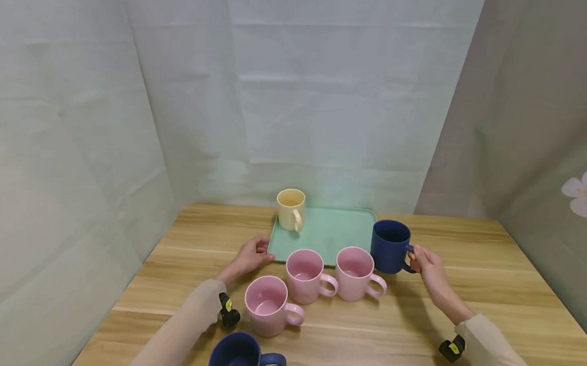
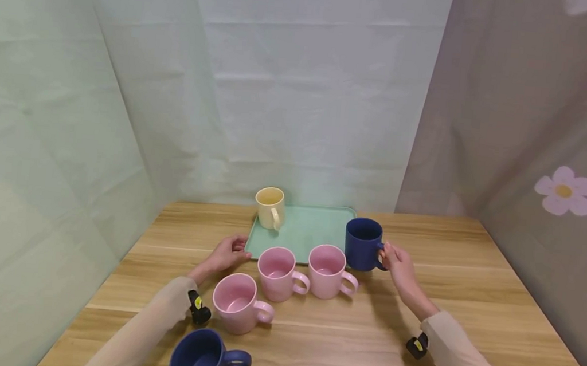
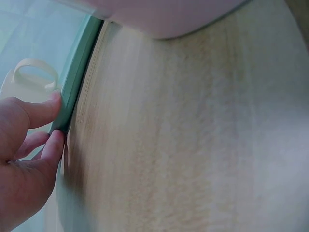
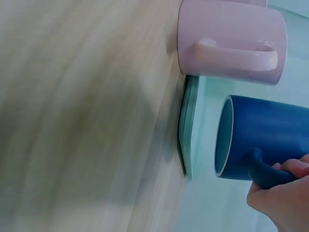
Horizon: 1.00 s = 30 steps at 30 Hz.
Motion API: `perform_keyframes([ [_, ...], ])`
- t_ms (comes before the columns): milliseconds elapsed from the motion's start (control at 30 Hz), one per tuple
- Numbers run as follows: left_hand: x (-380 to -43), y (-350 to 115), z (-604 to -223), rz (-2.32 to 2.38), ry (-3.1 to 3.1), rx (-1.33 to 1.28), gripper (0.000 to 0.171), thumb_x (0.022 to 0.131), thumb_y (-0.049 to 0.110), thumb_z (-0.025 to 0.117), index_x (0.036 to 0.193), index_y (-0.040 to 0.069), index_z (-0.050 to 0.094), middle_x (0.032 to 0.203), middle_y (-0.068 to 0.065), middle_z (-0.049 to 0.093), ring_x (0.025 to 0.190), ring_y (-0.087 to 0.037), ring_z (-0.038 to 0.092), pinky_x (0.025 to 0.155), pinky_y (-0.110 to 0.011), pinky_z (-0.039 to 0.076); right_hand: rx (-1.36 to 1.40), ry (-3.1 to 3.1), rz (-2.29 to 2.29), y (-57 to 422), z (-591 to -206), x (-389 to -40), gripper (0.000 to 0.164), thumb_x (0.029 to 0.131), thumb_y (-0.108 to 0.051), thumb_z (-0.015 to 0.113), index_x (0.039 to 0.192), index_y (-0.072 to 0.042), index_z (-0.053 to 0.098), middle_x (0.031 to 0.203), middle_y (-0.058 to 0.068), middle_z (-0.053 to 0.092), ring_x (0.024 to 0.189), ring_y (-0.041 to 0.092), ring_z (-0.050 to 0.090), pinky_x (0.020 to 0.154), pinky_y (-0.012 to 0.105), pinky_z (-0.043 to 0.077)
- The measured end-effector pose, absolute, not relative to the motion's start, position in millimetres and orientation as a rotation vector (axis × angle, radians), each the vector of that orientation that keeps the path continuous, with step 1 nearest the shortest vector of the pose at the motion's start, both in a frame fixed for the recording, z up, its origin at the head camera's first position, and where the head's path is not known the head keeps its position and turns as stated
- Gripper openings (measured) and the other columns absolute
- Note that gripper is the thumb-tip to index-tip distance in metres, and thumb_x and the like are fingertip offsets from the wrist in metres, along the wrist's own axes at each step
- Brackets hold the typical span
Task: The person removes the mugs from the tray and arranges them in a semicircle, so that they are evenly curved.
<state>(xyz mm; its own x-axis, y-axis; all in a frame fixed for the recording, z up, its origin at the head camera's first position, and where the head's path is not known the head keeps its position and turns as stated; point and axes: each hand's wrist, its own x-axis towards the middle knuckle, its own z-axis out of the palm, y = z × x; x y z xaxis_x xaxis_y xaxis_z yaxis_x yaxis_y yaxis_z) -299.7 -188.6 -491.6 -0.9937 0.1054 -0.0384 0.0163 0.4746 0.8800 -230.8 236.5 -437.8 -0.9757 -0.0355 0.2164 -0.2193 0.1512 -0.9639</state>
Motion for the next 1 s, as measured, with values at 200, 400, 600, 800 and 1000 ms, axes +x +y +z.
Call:
perform_keyframes([
  [200, -301, -187, -493, 1.551, 2.627, 0.117, 0.051, 0.084, 0.004, 0.07, 0.129, -0.007, 0.05, 0.121, -0.024, 0.06, 0.112, -0.033, 0.058, 0.101, -0.044, 0.051, 0.303, -2.325, 1.971, 250, -441, -220, 0.044, 0.107, -0.025, 0.03, 0.076, 0.005, 0.037, 0.063, 0.006, 0.024, 0.059, 0.026, 0.025, 0.057, 0.037, 0.019],
  [400, -301, -186, -492, 1.555, 2.63, 0.134, 0.05, 0.084, 0.003, 0.07, 0.129, -0.007, 0.05, 0.12, -0.024, 0.06, 0.111, -0.033, 0.058, 0.101, -0.044, 0.051, 0.326, -2.334, 1.979, 261, -444, -205, 0.049, 0.106, -0.027, 0.03, 0.076, 0.011, 0.031, 0.064, 0.01, 0.023, 0.059, 0.028, 0.023, 0.06, 0.04, 0.015],
  [600, -300, -187, -491, 1.561, 2.621, 0.139, 0.051, 0.085, 0.002, 0.069, 0.13, -0.009, 0.049, 0.122, -0.026, 0.058, 0.112, -0.035, 0.057, 0.101, -0.045, 0.05, 0.298, -2.347, 2.01, 266, -450, -192, 0.046, 0.107, -0.024, 0.029, 0.075, 0.01, 0.032, 0.064, 0.008, 0.023, 0.061, 0.029, 0.023, 0.062, 0.041, 0.015],
  [800, -299, -191, -491, 1.561, 2.621, 0.135, 0.049, 0.085, 0.003, 0.069, 0.129, -0.007, 0.05, 0.121, -0.025, 0.059, 0.112, -0.034, 0.057, 0.101, -0.044, 0.05, 0.359, -2.346, 2.015, 269, -457, -184, 0.044, 0.107, -0.02, 0.029, 0.076, 0.011, 0.033, 0.064, 0.008, 0.022, 0.059, 0.027, 0.023, 0.06, 0.04, 0.015],
  [1000, -301, -192, -492, 1.573, 2.632, 0.16, 0.05, 0.083, 0.0, 0.07, 0.127, -0.011, 0.05, 0.119, -0.027, 0.06, 0.11, -0.036, 0.058, 0.099, -0.043, 0.052, 0.377, -2.366, 2.022, 273, -467, -179, 0.044, 0.107, -0.027, 0.031, 0.076, 0.003, 0.037, 0.064, 0.005, 0.024, 0.061, 0.028, 0.025, 0.061, 0.041, 0.017],
])
